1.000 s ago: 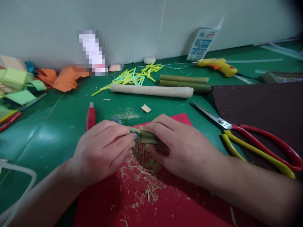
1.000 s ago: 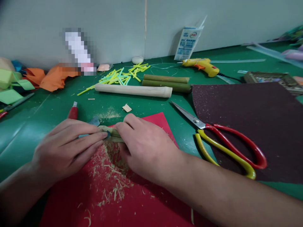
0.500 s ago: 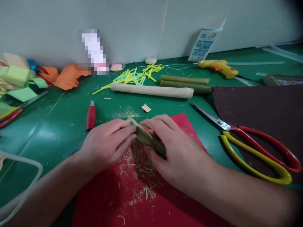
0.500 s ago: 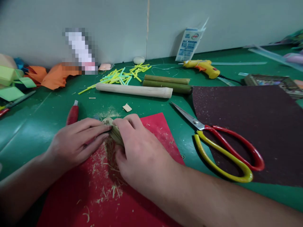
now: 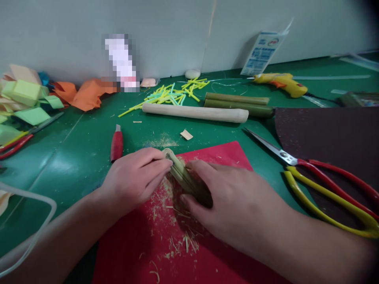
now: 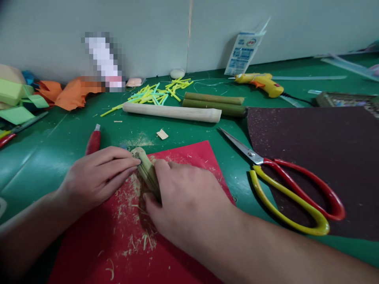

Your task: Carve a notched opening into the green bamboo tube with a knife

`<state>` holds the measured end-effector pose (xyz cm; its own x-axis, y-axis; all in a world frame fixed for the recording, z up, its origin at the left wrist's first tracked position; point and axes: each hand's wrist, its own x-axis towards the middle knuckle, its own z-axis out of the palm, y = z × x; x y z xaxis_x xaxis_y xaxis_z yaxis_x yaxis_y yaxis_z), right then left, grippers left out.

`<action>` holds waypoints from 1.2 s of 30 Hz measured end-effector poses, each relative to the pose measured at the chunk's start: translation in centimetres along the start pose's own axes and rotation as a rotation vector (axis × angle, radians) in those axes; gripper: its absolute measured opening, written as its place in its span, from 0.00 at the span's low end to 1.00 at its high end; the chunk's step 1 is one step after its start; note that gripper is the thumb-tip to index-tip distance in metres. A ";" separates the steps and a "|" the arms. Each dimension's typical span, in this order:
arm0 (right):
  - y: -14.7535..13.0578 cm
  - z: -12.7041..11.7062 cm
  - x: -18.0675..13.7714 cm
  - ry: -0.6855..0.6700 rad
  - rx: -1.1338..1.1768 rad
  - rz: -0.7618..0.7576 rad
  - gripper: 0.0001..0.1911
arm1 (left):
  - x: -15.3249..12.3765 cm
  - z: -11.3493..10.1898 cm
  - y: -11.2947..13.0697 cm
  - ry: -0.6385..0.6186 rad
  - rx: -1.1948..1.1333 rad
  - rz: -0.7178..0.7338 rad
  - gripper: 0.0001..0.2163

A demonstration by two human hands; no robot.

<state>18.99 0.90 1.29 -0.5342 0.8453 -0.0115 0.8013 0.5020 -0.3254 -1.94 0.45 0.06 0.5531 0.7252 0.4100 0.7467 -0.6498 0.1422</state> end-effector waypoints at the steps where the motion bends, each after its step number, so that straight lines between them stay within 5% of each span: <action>1: -0.1 -0.1 -0.1 -0.049 -0.051 0.018 0.14 | 0.0 0.0 0.0 0.007 0.004 -0.002 0.08; 10: -0.3 0.4 0.0 -0.127 -0.118 -0.113 0.27 | 0.0 0.2 1.0 0.036 -0.021 0.077 0.06; 24: -0.5 0.5 -0.2 -0.111 -0.163 -0.106 0.25 | 0.6 0.4 0.9 0.058 0.010 0.170 0.07; 36: -0.5 0.5 -0.1 -0.105 -0.145 -0.081 0.23 | 0.5 0.2 1.1 0.050 0.052 0.097 0.08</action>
<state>18.49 0.50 1.01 -0.6178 0.7809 -0.0919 0.7808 0.5955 -0.1893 -0.72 0.17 0.25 0.6053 0.6469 0.4638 0.7096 -0.7025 0.0537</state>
